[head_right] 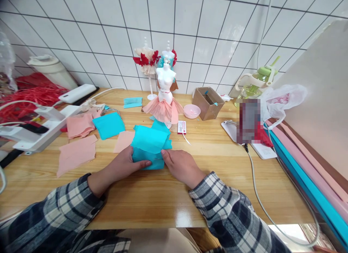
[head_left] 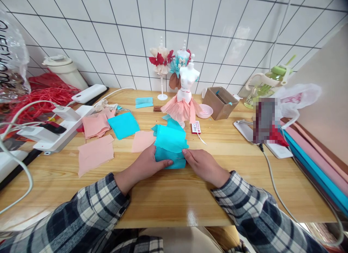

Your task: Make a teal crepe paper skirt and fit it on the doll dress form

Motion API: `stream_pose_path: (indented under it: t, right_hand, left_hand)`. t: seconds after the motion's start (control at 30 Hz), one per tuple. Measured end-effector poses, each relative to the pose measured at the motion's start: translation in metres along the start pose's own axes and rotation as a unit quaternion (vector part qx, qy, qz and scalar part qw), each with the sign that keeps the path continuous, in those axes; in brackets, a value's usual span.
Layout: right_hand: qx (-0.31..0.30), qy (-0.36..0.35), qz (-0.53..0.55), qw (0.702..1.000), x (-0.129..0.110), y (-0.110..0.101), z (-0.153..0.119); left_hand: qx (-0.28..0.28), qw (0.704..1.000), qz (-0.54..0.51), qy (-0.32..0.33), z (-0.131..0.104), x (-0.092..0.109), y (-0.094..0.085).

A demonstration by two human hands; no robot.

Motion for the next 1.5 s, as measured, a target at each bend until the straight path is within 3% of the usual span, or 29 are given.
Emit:
stream_pose_path:
  t: [0.33,0.53,1.0,1.3,1.5]
  right_hand:
    - [0.003,0.011,-0.010,1.000,-0.001,0.000,-0.001]
    - [0.001,0.018,-0.032,0.999,0.001,0.000,-0.001]
    - [-0.013,0.014,0.015,1.000,0.005,0.003,0.000]
    - [-0.018,0.049,0.007,0.999,0.012,-0.003,-0.001]
    - [-0.029,0.030,0.030,0.999,0.011,-0.002,-0.001]
  left_hand:
    - [-0.003,0.998,0.042,-0.035,-0.003,0.004,0.002]
    - [-0.020,0.999,0.043,0.001,-0.001,0.001,0.005]
    - [-0.033,0.999,0.039,0.000,0.000,-0.004,0.008]
    - [-0.020,0.998,0.010,0.052,-0.002,0.008,0.005]
    - [-0.021,0.998,0.019,0.055,-0.003,0.010,0.005]
Point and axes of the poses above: each hand's wrist, its own z-axis towards the middle knuckle, its own y-axis out of the palm, x = y × z, the point moved 7 cm from there along z, towards the middle knuckle, and after that the axes turned 10 degrees about -x, right-handed, at the moved point
